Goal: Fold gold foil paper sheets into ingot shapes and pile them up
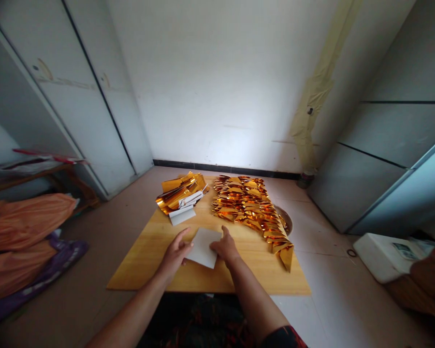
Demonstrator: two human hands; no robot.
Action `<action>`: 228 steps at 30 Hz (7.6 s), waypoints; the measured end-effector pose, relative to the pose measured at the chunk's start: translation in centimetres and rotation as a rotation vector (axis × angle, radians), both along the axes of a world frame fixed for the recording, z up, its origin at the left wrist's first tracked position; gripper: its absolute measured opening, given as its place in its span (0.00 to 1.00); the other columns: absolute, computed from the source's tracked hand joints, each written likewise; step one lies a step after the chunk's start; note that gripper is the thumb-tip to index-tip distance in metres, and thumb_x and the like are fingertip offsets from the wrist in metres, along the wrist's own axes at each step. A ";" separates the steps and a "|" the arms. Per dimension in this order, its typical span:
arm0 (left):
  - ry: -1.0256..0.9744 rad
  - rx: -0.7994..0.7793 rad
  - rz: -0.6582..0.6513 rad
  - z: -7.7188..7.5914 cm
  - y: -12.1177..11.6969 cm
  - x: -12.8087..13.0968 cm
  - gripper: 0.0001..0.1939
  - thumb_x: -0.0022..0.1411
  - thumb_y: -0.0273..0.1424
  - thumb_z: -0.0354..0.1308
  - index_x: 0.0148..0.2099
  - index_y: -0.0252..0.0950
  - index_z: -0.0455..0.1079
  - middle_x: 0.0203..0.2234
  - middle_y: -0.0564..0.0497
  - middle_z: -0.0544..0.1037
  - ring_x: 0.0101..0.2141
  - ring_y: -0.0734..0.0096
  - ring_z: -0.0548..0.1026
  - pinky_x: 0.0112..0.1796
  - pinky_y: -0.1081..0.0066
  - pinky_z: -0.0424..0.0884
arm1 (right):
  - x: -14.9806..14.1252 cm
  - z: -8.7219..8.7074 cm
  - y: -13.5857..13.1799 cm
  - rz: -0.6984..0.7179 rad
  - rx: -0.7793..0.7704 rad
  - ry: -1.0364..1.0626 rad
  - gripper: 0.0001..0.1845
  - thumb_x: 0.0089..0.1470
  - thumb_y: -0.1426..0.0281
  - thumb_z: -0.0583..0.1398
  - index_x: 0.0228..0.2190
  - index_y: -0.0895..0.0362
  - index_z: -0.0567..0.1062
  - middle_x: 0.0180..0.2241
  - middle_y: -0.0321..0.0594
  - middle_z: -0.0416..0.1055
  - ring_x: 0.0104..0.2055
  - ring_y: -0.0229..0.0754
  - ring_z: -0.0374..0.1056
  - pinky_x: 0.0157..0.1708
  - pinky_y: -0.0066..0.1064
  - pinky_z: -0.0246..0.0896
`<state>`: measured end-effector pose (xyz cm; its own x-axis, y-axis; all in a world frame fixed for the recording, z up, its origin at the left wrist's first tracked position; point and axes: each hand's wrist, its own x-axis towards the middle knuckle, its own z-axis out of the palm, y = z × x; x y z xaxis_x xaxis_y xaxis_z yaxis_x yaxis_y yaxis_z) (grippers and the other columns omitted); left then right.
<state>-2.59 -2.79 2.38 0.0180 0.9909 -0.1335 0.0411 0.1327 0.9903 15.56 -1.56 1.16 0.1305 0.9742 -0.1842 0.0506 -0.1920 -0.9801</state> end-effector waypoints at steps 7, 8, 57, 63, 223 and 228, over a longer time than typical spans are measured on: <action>0.620 0.170 -0.279 0.1 1.2 0.0 0.12 0.50 0.40 0.60 0.36 0.41 0.77 0.32 0.46 0.80 0.35 0.58 0.76 0.36 0.68 0.67 | 0.7 1.9 0.3 0.111 -0.208 -0.323 0.33 0.32 0.79 0.58 0.47 0.58 0.69 0.15 0.27 0.65 0.11 0.35 0.60 0.11 0.25 0.54; 0.694 0.207 -0.308 0.3 1.2 0.0 0.13 0.51 0.41 0.59 0.36 0.41 0.77 0.33 0.46 0.79 0.37 0.57 0.76 0.38 0.67 0.67 | 0.8 2.2 0.3 0.132 -0.232 -0.358 0.34 0.33 0.78 0.58 0.48 0.58 0.68 0.15 0.28 0.66 0.11 0.36 0.61 0.11 0.25 0.56; 1.050 0.855 -0.702 -1.3 -3.7 -1.6 0.33 0.52 0.48 0.60 0.57 0.41 0.64 0.58 0.43 0.64 0.58 0.53 0.60 0.57 0.52 0.52 | 1.8 0.2 -4.3 0.387 0.423 -1.239 0.22 0.57 0.65 0.55 0.54 0.51 0.67 0.57 0.43 0.63 0.60 0.46 0.54 0.58 0.43 0.44; 0.961 0.941 -0.669 -1.4 -4.8 -1.5 0.18 0.58 0.38 0.57 0.51 0.42 0.69 0.51 0.46 0.71 0.54 0.58 0.66 0.54 0.57 0.59 | 1.9 0.3 -6.3 0.409 0.399 -1.229 0.22 0.58 0.64 0.54 0.55 0.51 0.66 0.58 0.43 0.61 0.61 0.47 0.53 0.59 0.46 0.43; 1.096 0.625 -0.556 0.3 0.1 -1.0 0.24 0.54 0.38 0.61 0.54 0.49 0.67 0.56 0.53 0.67 0.54 0.59 0.62 0.51 0.59 0.56 | 4.5 0.7 -6.1 0.483 0.651 -1.290 0.09 0.60 0.66 0.54 0.38 0.52 0.74 0.38 0.39 0.70 0.42 0.39 0.61 0.41 0.30 0.49; 1.076 0.632 -0.528 0.1 0.2 -0.9 0.16 0.59 0.39 0.56 0.51 0.49 0.69 0.54 0.54 0.70 0.53 0.62 0.64 0.51 0.60 0.56 | 4.4 0.6 -5.9 0.475 0.682 -1.320 0.11 0.62 0.69 0.52 0.33 0.54 0.74 0.35 0.39 0.71 0.39 0.38 0.61 0.39 0.29 0.47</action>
